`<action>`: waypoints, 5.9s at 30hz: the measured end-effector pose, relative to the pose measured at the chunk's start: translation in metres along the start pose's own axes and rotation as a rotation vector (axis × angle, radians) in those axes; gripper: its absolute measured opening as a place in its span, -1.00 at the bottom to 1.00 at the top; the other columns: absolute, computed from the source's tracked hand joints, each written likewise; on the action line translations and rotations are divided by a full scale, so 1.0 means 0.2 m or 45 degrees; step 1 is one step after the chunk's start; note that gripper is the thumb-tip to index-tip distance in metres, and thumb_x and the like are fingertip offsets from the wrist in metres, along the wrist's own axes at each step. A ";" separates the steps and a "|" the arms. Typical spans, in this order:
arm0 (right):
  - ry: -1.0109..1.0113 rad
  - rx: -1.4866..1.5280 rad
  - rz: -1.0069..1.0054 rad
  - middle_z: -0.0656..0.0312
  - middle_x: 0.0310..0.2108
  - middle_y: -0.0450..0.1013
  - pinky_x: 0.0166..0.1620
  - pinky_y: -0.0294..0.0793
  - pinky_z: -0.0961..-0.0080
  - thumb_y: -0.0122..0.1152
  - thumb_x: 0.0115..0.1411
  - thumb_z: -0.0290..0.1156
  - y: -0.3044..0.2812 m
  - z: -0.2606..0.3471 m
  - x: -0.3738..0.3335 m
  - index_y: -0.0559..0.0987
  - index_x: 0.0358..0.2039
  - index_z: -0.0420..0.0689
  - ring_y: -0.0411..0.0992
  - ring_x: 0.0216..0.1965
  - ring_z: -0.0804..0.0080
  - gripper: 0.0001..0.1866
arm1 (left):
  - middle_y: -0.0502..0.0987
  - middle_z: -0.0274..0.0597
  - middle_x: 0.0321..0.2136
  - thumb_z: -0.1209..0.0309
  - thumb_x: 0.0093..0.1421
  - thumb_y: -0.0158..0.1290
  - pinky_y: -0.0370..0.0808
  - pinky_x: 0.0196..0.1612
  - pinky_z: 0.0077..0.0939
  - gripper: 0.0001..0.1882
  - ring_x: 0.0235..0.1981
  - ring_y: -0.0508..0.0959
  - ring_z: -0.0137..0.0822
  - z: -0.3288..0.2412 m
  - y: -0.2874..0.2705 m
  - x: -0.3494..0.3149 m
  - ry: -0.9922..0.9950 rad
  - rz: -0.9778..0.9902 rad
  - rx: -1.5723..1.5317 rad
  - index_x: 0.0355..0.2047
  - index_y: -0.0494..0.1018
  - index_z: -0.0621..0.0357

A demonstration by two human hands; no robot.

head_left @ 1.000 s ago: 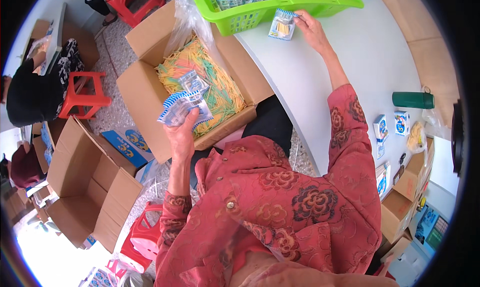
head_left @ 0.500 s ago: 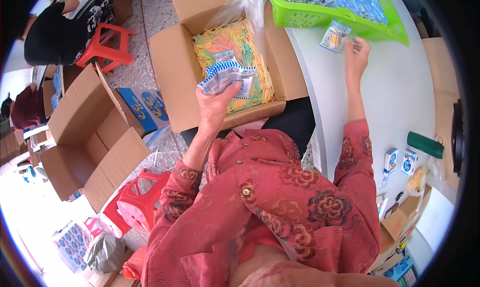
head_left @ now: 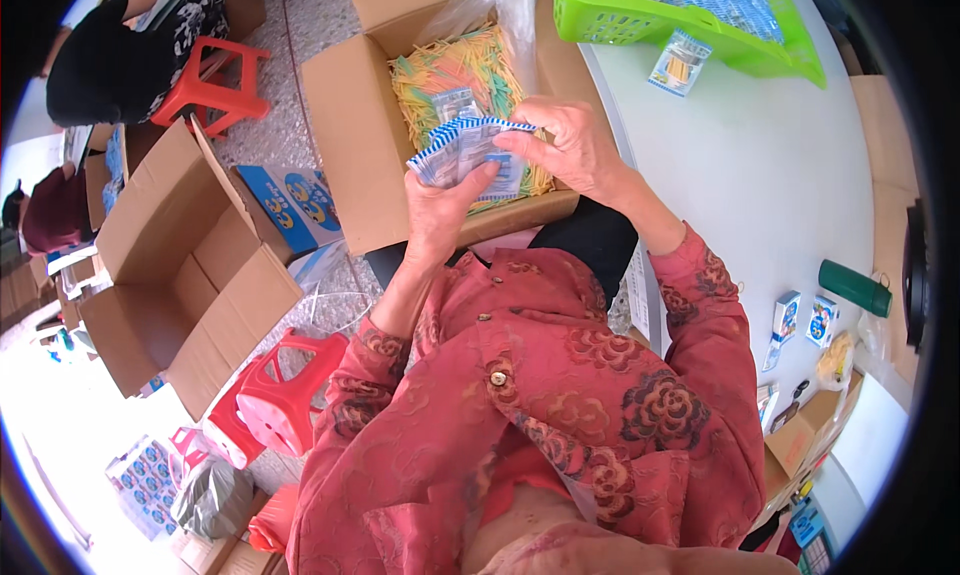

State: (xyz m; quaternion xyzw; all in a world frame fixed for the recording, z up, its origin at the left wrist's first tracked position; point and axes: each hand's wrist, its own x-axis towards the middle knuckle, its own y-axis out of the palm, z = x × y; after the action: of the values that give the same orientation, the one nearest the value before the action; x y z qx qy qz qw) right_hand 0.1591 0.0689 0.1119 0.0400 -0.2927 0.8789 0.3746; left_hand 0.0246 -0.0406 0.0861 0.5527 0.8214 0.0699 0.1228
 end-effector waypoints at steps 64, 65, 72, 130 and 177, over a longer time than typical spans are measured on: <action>0.504 -0.508 0.530 -0.13 -0.43 0.43 -0.26 0.41 0.21 0.03 -0.14 -0.49 1.12 -0.97 -0.05 0.52 -0.49 -0.27 0.42 -0.37 -0.06 -0.82 | 0.50 -0.32 -0.43 0.64 -0.08 0.15 0.40 -0.33 -0.67 -0.78 -0.43 0.45 -0.55 0.03 -0.56 -0.10 0.117 -0.541 -0.017 -0.36 0.46 0.28; 0.505 -0.504 0.533 -0.13 -0.43 0.43 -0.26 0.41 0.21 0.03 -0.14 -0.49 1.13 -0.96 -0.05 0.52 -0.49 -0.27 0.42 -0.37 -0.06 -0.82 | 0.50 -0.32 -0.43 0.64 -0.08 0.15 0.40 -0.33 -0.67 -0.78 -0.43 0.45 -0.55 0.03 -0.56 -0.10 0.113 -0.543 -0.014 -0.36 0.46 0.28; 0.798 -0.567 0.493 -0.18 -0.46 0.42 -0.25 0.41 0.18 0.02 -0.10 -0.48 1.23 -0.94 -0.01 0.50 -0.50 -0.30 0.41 -0.34 -0.08 -0.83 | 0.49 -0.30 -0.41 0.63 -0.08 0.15 0.39 -0.29 -0.65 -0.78 -0.40 0.44 -0.54 0.05 -0.58 -0.10 0.058 -0.535 -0.050 -0.35 0.45 0.29; 1.614 0.680 0.782 0.20 -0.65 0.42 -0.67 0.34 0.64 0.31 -0.19 -0.58 1.08 -0.94 0.01 0.48 -0.62 -0.22 0.38 -0.68 0.52 -0.86 | 0.47 -0.25 -0.35 0.69 -0.13 0.16 0.41 -0.23 -0.56 -0.64 -0.33 0.46 -0.45 0.05 -0.56 -0.12 -0.011 -0.583 0.015 -0.26 0.39 0.28; 0.168 0.315 0.241 0.29 -0.49 0.34 -0.39 0.34 0.64 0.21 -0.03 -0.46 0.14 0.15 0.12 0.43 -0.41 -0.21 0.33 -0.50 0.59 -0.82 | 0.51 -0.36 -0.51 0.54 -0.07 0.16 0.42 -0.39 -0.68 -0.82 -0.48 0.45 -0.60 0.08 -0.21 -0.04 0.073 -0.094 0.202 -0.39 0.48 0.26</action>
State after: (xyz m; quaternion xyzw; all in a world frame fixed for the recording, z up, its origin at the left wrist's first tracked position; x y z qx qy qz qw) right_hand 0.1187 0.0521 0.1292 0.0005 -0.1595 0.9402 0.3009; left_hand -0.0047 -0.0648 0.0608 0.5276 0.8474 0.0159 0.0576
